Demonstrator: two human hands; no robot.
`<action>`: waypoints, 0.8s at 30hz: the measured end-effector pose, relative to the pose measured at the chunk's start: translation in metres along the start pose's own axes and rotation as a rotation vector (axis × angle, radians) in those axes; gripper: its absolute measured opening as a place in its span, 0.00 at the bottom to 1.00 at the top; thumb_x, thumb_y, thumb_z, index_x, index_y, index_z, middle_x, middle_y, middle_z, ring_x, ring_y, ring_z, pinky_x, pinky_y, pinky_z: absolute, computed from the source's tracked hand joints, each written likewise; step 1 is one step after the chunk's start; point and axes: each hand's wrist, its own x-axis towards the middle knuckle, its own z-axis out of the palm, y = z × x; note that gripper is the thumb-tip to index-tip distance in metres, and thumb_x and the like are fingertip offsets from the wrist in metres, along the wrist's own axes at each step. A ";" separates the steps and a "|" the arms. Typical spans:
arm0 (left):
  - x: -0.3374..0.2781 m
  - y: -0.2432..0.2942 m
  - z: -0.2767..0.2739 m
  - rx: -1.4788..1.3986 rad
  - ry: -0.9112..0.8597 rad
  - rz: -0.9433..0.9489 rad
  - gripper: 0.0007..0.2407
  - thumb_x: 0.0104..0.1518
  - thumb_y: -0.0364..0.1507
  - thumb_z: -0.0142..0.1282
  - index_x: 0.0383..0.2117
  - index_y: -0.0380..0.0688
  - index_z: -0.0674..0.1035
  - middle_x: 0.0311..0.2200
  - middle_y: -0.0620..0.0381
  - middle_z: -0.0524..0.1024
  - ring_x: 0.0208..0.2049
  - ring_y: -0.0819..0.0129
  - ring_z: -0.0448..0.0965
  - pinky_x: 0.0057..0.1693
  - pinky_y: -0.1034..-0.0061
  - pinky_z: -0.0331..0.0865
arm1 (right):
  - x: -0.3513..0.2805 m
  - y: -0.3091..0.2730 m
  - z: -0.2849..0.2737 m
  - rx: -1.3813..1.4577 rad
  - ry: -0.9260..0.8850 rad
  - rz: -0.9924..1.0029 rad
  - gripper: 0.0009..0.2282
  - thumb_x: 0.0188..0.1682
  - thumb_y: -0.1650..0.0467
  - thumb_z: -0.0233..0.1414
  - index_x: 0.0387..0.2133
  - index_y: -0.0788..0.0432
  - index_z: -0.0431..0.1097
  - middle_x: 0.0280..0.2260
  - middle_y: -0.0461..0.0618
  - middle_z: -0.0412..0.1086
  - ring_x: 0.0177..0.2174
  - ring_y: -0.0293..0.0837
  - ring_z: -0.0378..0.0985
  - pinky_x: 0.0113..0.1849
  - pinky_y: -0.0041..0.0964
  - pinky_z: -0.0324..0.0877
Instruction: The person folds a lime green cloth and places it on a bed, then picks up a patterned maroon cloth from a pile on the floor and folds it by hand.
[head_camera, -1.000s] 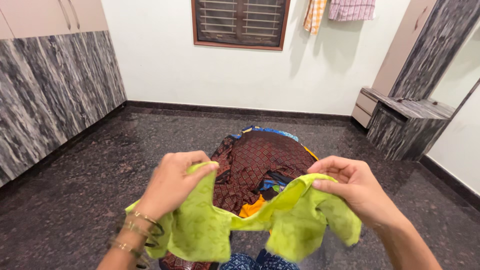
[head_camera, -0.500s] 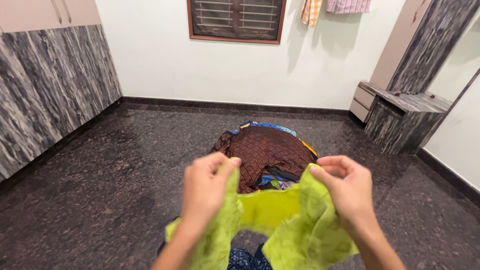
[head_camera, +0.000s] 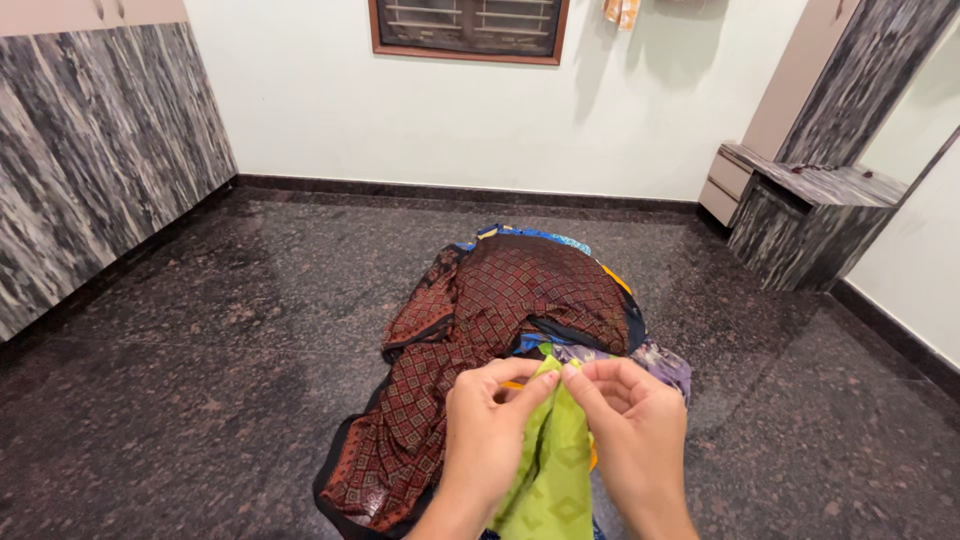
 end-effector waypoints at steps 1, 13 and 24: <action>-0.001 0.000 0.001 0.063 0.016 0.038 0.07 0.51 0.26 0.64 0.33 0.36 0.88 0.23 0.59 0.82 0.22 0.80 0.75 0.31 0.81 0.69 | 0.001 0.002 -0.001 0.021 -0.014 0.018 0.09 0.47 0.72 0.60 0.33 0.71 0.77 0.26 0.54 0.78 0.25 0.39 0.76 0.28 0.31 0.69; 0.019 -0.006 -0.018 0.008 -0.462 0.233 0.10 0.60 0.21 0.50 0.43 0.33 0.83 0.35 0.57 0.82 0.36 0.78 0.79 0.44 0.80 0.72 | 0.001 -0.013 -0.012 -0.070 -0.065 -0.211 0.12 0.44 0.76 0.64 0.38 0.71 0.72 0.31 0.56 0.75 0.29 0.41 0.77 0.32 0.33 0.71; -0.006 0.014 -0.030 0.361 -0.328 0.569 0.10 0.51 0.30 0.61 0.31 0.37 0.72 0.35 0.51 0.78 0.39 0.59 0.79 0.48 0.69 0.72 | 0.007 -0.028 -0.014 0.095 -0.139 -0.212 0.09 0.47 0.77 0.57 0.39 0.71 0.74 0.35 0.53 0.79 0.36 0.39 0.82 0.40 0.32 0.76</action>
